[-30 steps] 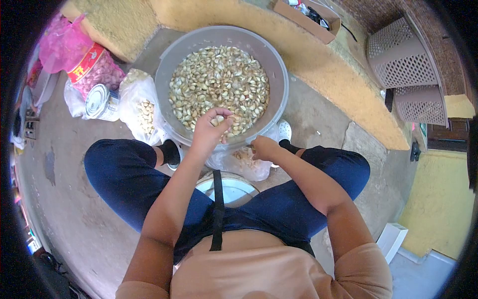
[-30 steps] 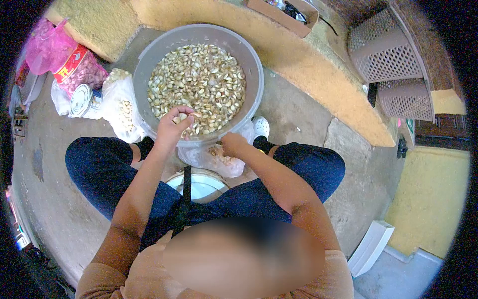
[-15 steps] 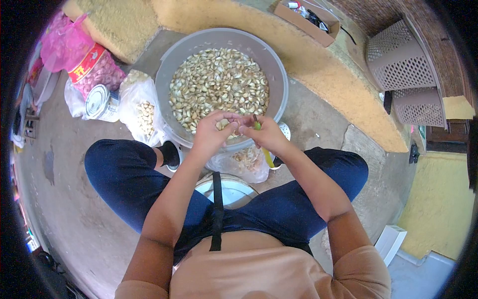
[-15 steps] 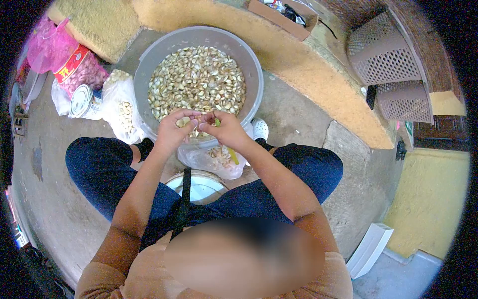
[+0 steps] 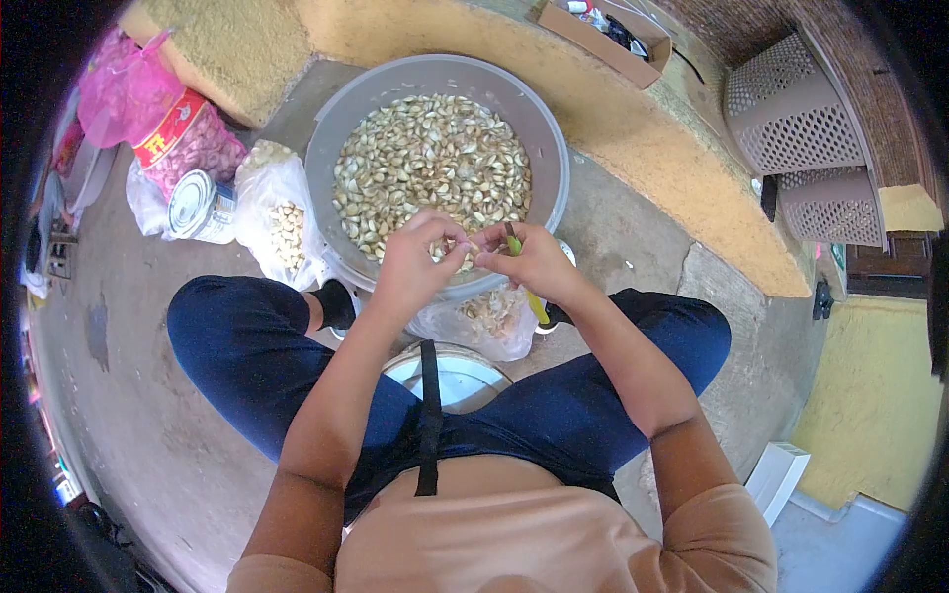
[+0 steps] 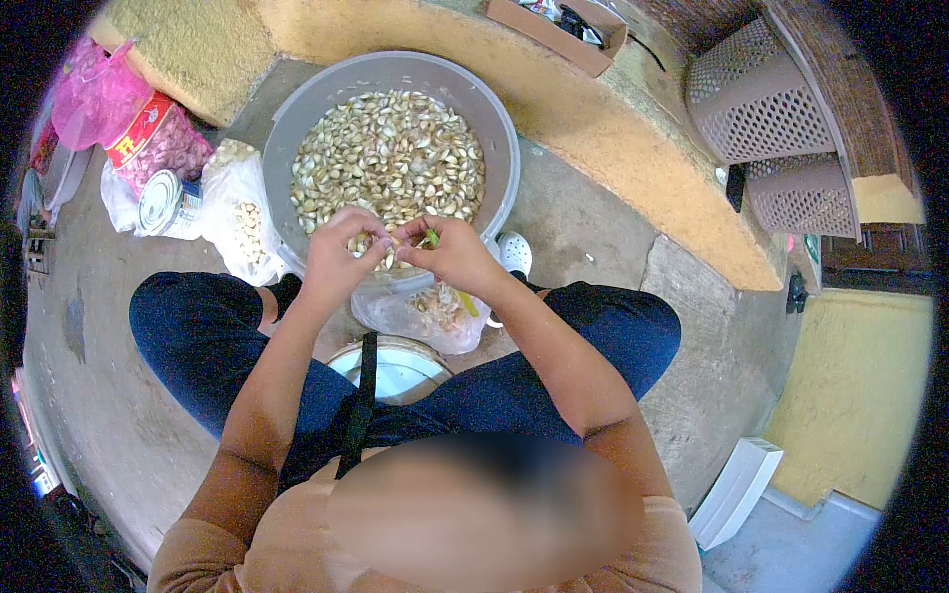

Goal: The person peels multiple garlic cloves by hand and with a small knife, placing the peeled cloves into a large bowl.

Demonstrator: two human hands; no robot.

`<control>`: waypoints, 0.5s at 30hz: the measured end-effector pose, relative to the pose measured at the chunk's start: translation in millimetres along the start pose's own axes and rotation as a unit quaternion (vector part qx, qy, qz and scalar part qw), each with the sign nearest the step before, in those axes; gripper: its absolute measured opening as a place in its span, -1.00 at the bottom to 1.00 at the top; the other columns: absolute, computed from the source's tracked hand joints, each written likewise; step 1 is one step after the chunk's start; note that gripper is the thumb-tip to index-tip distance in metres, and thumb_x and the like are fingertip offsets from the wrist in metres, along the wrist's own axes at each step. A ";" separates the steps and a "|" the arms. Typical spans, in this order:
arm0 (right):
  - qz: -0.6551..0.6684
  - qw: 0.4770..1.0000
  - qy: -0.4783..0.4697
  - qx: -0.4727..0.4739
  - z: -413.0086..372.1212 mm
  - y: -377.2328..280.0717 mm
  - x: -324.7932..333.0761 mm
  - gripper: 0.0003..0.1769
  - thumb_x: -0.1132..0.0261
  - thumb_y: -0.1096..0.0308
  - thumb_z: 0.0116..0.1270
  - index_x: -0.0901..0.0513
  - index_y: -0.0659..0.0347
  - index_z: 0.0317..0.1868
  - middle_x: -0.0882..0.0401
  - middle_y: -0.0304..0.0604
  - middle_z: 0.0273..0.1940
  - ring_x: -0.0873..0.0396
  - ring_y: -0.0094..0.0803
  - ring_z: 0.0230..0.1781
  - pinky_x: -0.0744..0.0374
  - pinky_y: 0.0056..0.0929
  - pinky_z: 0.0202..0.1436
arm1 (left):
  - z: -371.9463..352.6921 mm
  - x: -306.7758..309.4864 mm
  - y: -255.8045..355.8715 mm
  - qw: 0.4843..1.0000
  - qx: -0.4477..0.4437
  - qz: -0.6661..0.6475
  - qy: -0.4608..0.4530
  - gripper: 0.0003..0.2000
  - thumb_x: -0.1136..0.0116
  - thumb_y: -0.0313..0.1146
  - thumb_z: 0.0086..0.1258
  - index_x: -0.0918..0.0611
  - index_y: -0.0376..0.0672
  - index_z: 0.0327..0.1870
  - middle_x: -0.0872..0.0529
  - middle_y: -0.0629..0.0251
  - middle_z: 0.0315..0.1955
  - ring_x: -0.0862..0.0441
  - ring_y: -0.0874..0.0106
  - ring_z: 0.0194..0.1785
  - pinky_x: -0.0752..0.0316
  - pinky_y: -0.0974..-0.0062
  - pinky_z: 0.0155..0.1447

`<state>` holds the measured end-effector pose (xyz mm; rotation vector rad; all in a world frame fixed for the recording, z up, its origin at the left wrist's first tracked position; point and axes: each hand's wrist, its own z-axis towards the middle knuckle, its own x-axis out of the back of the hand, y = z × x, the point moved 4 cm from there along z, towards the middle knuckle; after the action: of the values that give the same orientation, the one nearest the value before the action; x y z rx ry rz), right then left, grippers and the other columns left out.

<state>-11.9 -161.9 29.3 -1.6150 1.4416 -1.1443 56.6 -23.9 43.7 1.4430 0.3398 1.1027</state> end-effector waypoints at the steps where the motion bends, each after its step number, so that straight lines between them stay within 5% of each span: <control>1: -0.008 1.000 0.001 0.001 -0.3 -0.3 0.0 -0.68 -0.32 0.24 0.02 -0.56 0.24 -0.23 -0.51 -0.32 -0.46 -0.37 -0.65 -0.66 -0.37 -0.63 -0.68 | 0.1 0.0 0.6 1.000 -0.004 0.001 0.000 -0.90 -0.20 -0.53 -0.05 -0.54 -0.26 -0.50 -0.54 0.25 -0.47 -0.52 0.40 -0.39 -0.40 0.56 -0.28; 10: 0.031 0.999 0.033 -0.028 -1.3 3.4 -4.3 -0.72 -0.32 0.29 0.03 -0.55 0.27 -0.28 -0.52 -0.25 -0.47 -0.37 -0.64 -0.68 -0.36 -0.61 -0.69 | -1.7 -2.8 8.0 0.999 -0.026 -0.002 0.037 -0.91 -0.15 -0.56 -0.09 -0.51 -0.26 -0.53 -0.54 0.25 -0.47 -0.51 0.37 -0.34 -0.41 0.55 -0.23; 15: 0.271 0.959 0.022 -0.084 -3.5 7.9 -13.7 -0.77 -0.25 0.38 0.10 -0.45 0.23 -0.23 -0.35 -0.40 -0.61 -0.20 -0.70 -0.76 -0.24 -0.68 -0.71 | -1.8 -8.1 5.4 0.998 -0.054 0.007 0.031 -0.90 -0.17 -0.56 -0.09 -0.51 -0.26 -0.53 -0.54 0.25 -0.49 -0.53 0.37 -0.41 -0.42 0.54 -0.31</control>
<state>-18.2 -149.4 21.1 -1.1840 1.8972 -0.7580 49.0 -30.2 44.8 1.3183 0.3100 1.1621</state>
